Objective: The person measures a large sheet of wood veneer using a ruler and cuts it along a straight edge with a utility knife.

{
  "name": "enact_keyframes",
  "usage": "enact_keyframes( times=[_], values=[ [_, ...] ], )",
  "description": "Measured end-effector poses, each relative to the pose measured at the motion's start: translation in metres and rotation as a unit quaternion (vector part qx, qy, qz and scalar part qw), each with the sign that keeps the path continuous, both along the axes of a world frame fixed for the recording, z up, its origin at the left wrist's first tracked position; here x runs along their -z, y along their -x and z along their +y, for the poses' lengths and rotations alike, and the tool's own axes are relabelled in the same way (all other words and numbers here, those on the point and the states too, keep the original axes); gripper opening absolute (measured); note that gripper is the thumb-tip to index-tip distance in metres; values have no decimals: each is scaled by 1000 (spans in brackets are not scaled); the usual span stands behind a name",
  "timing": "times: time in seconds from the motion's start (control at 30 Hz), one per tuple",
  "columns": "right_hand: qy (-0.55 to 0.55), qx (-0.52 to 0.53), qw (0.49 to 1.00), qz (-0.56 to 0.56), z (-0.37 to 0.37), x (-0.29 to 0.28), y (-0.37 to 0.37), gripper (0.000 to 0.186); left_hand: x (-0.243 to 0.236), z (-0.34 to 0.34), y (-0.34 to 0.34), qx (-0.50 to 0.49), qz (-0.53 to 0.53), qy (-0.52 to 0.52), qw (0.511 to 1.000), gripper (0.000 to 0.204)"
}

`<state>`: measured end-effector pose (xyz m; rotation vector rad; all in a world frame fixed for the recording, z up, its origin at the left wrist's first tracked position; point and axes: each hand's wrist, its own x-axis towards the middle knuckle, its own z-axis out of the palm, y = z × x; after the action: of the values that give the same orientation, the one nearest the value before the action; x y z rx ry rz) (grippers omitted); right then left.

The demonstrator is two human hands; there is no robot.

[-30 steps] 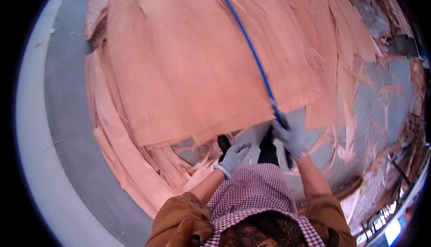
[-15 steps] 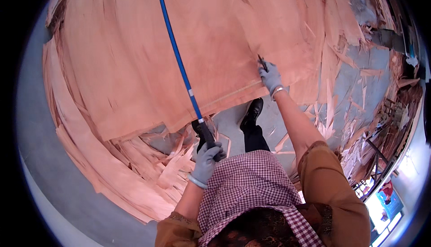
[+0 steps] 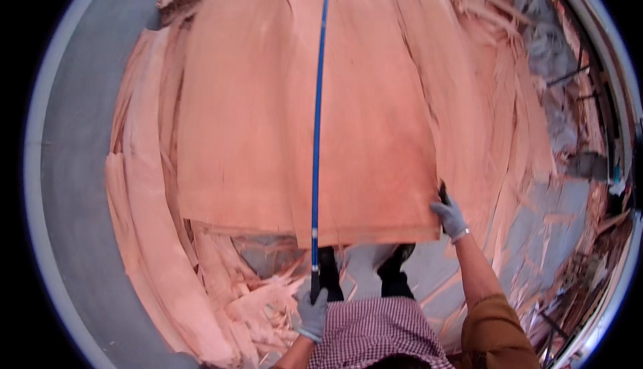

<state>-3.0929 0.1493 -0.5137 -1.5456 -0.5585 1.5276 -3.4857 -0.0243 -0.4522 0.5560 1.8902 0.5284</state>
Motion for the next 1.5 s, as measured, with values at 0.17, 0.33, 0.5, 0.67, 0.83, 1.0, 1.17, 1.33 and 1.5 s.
enact_keyframes(
  times=[0.17, 0.33, 0.5, 0.67, 0.83, 1.0, 1.17, 1.33, 1.5],
  values=[
    [25, 12, 999, -43, 5, -77, -39, 52, -20, -1, 2, -28, -41, -34, 998, 26],
    [20, 7, 997, -79, 14, -118, -59, 55, 0, 0, -14, 11, -23, -27, 999, 32],
    [-18, 17, 997, -67, 20, -162, -58, 60, -20, 36, -29, 44, -16, -4, 999, 36],
    [-83, -140, 983, -87, 64, -234, 67, 63, 60, 0, -32, 117, 35, 23, 992, 37],
    [-32, -376, 925, -39, 109, -226, 208, 59, 74, 14, -43, 149, -16, 30, 988, 37],
    [-157, -526, 824, -141, 118, -182, 341, 54, 155, -27, -37, 163, -53, 0, 985, 21],
    [-107, -608, 747, -246, 107, -89, 383, 44, 80, 4, -51, 149, -225, 123, 955, 39],
    [-24, -699, 680, -221, 99, -73, 343, 41, 44, 9, -66, 115, -381, 217, 891, 43],
    [30, -425, 892, 149, 92, -140, 208, 56, -6, 32, -68, 105, -459, 209, 857, 44]
  ],
)
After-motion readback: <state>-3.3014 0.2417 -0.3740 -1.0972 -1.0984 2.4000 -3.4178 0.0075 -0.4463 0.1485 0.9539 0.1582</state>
